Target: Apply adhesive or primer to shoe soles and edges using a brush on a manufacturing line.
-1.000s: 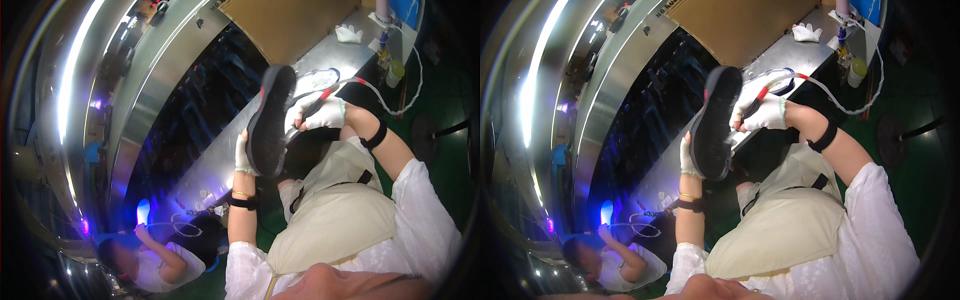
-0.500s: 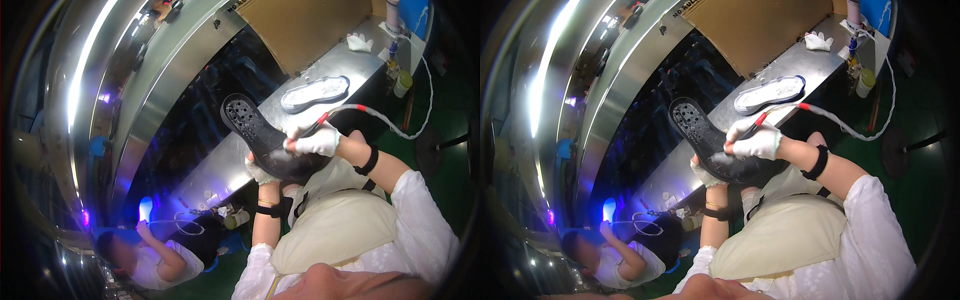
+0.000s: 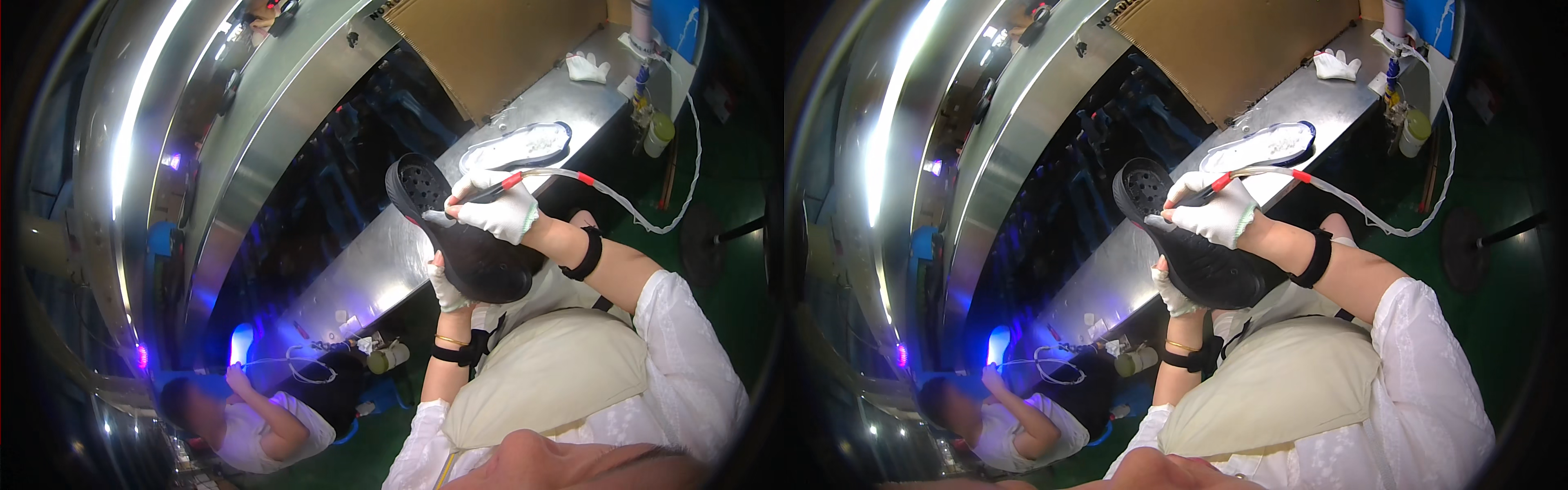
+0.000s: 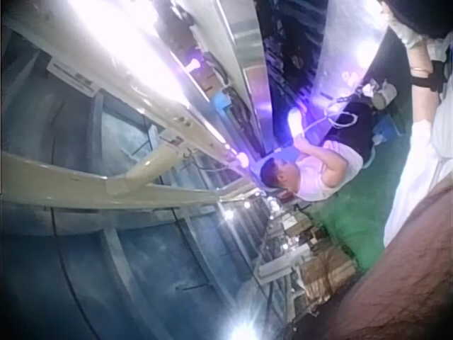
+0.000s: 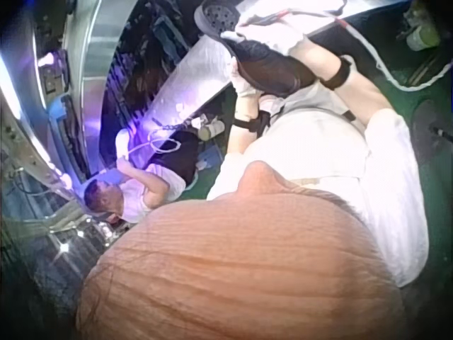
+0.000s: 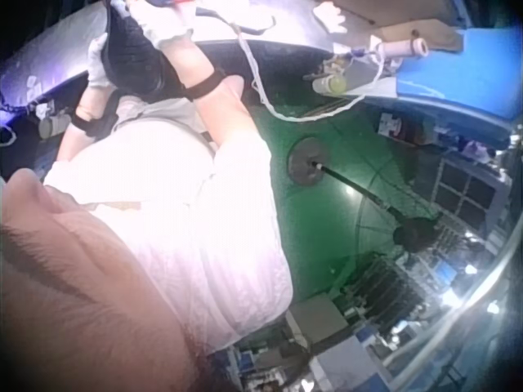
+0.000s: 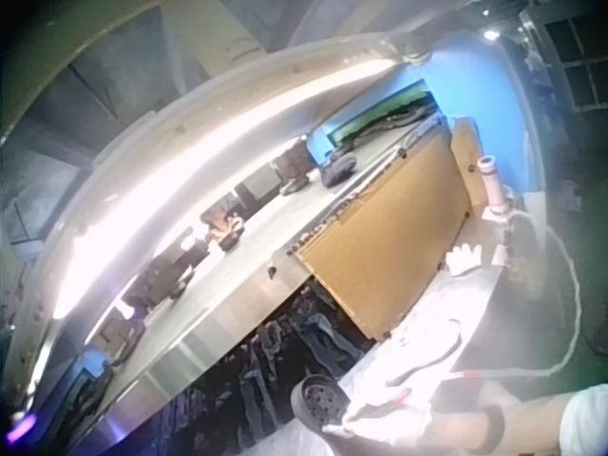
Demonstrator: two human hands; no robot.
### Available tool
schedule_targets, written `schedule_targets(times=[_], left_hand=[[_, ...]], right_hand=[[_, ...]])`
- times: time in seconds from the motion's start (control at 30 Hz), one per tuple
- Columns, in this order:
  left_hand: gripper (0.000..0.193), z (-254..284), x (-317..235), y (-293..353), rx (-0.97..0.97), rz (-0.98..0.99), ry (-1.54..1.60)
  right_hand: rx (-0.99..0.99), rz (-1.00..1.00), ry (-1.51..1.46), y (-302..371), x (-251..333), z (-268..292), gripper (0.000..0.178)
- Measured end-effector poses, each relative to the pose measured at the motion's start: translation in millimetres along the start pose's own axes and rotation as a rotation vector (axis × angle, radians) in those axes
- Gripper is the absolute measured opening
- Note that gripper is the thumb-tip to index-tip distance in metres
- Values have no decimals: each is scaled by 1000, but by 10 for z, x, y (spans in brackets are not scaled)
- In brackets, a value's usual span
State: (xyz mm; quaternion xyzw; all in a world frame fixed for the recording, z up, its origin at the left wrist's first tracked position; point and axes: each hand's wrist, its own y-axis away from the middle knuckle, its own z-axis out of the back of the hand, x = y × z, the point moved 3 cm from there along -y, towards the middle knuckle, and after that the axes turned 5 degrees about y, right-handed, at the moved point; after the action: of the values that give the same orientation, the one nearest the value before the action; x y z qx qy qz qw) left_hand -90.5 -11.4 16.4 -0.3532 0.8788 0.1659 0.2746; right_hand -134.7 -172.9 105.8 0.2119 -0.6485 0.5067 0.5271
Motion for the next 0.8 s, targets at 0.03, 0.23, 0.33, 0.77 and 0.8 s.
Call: schedule_targets(times=[0.03, 0.23, 0.33, 0.77, 0.8], left_hand=[[56, 11, 8, -5, -5, 4, -31], [60, 16, 8, -21, 93, -4, -59], [62, 51, -5, -7, 15, 4, -77], [60, -125, 36, 30, 12, 0, 102], [60, -157, 41, 42, -1, -16, 64]], right_hand=[[0, 45, 20, -8, 35, -2, 13], [83, -148, -258, -32, 65, 101, 12], [-28, -241, -576, -70, -13, 202, 8], [-7, -447, -703, -16, -164, 72, 8], [-78, -336, -650, -100, -185, 75, 7]])
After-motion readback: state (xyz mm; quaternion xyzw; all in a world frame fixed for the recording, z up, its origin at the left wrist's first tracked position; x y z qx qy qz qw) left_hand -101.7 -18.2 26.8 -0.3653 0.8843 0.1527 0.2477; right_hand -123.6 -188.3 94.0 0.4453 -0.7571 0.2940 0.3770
